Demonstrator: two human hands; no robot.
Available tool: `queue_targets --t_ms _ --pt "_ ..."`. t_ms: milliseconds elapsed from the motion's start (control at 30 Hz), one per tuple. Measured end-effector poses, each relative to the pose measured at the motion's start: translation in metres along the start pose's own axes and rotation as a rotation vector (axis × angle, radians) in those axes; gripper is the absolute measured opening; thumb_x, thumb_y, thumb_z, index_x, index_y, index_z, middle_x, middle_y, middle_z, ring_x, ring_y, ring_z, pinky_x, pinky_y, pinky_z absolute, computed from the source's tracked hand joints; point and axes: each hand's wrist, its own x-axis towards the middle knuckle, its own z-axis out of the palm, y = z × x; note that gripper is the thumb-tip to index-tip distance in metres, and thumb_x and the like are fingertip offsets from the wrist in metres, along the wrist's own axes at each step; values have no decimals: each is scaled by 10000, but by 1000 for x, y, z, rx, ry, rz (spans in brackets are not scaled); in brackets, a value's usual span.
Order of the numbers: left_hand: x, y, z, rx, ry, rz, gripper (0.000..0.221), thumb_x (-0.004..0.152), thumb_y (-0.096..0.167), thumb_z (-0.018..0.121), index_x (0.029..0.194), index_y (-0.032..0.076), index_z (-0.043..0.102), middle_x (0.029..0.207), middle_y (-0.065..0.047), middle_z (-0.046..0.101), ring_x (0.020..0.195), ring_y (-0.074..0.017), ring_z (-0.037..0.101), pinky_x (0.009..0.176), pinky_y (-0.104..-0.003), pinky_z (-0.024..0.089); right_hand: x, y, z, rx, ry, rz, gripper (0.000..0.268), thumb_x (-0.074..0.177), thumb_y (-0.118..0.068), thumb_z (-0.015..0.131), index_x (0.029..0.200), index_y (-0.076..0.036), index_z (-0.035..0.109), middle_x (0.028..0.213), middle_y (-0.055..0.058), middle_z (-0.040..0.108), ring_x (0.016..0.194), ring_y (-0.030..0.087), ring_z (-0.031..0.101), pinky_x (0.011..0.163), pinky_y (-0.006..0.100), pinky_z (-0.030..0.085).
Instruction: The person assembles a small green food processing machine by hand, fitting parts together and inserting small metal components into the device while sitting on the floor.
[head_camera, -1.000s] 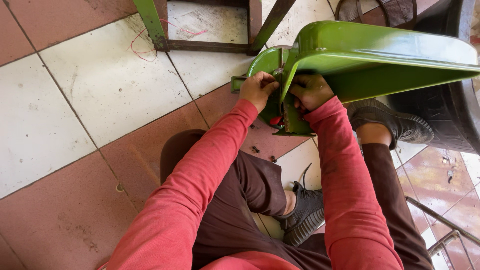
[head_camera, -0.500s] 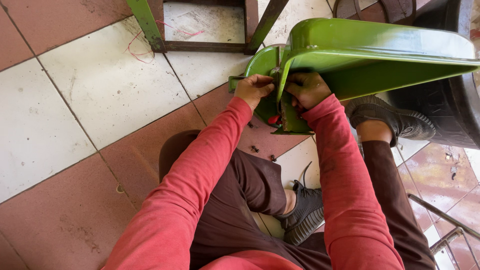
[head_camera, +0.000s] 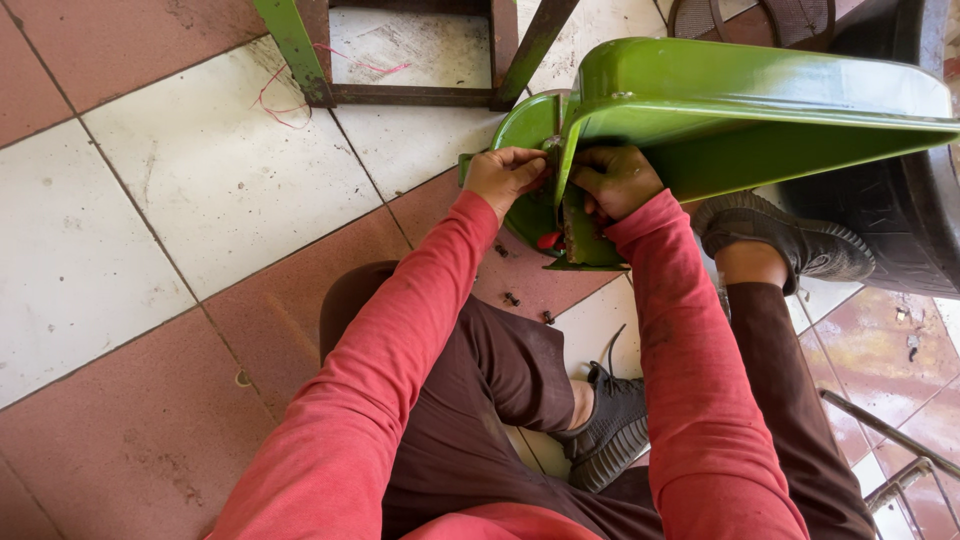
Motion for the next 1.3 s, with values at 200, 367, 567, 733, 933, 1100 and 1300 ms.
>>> queue_targets --t_ms 200,367,567,733,933,1100,1300 --pt "0 9 0 345 28 34 218 890 49 765 1094 -28 752 1015 -120 792 871 -150 750 824 -262 623 0 2 0 12 -15 -38 250 955 -121 637 1156 -21 747 657 2 631 469 77 527 409 258 425" --pt "-1 13 2 569 18 97 202 869 81 787 1065 31 783 998 -76 807 844 -131 753 800 -261 616 -3 -4 1 -7 3 0 257 948 -126 636 1162 -42 749 612 14 604 449 86 520 393 268 423" --pt "-2 13 6 424 -34 103 181 882 61 726 1057 39 766 966 -69 806 774 -123 762 742 -268 654 -7 -9 1 -14 19 46 244 960 -164 661 1149 -42 757 593 20 588 432 99 496 392 269 403" --pt "-4 19 8 733 -13 257 148 895 28 745 1040 40 764 938 -74 814 770 -134 765 745 -285 619 -4 -5 0 9 -10 -31 249 961 -153 660 1158 -26 746 652 -6 628 468 78 530 402 259 428" --pt "-11 24 11 930 -34 542 180 864 20 772 1033 81 774 971 -74 782 836 -190 764 780 -298 616 -4 -6 -1 -13 -1 37 259 969 -174 663 1181 -50 744 611 1 601 434 80 507 393 257 422" --pt "-15 27 10 997 -69 665 179 881 13 765 1045 84 773 988 -80 758 836 -223 746 772 -326 604 -7 -8 0 5 -7 -2 264 976 -183 672 1187 -44 749 631 -2 609 449 70 508 398 254 424" --pt "-10 25 11 871 -12 356 113 948 62 738 1060 74 748 938 -86 774 788 -211 755 735 -313 596 -5 -8 0 7 -18 14 266 965 -180 685 1182 -37 746 676 -6 636 477 63 524 405 249 433"
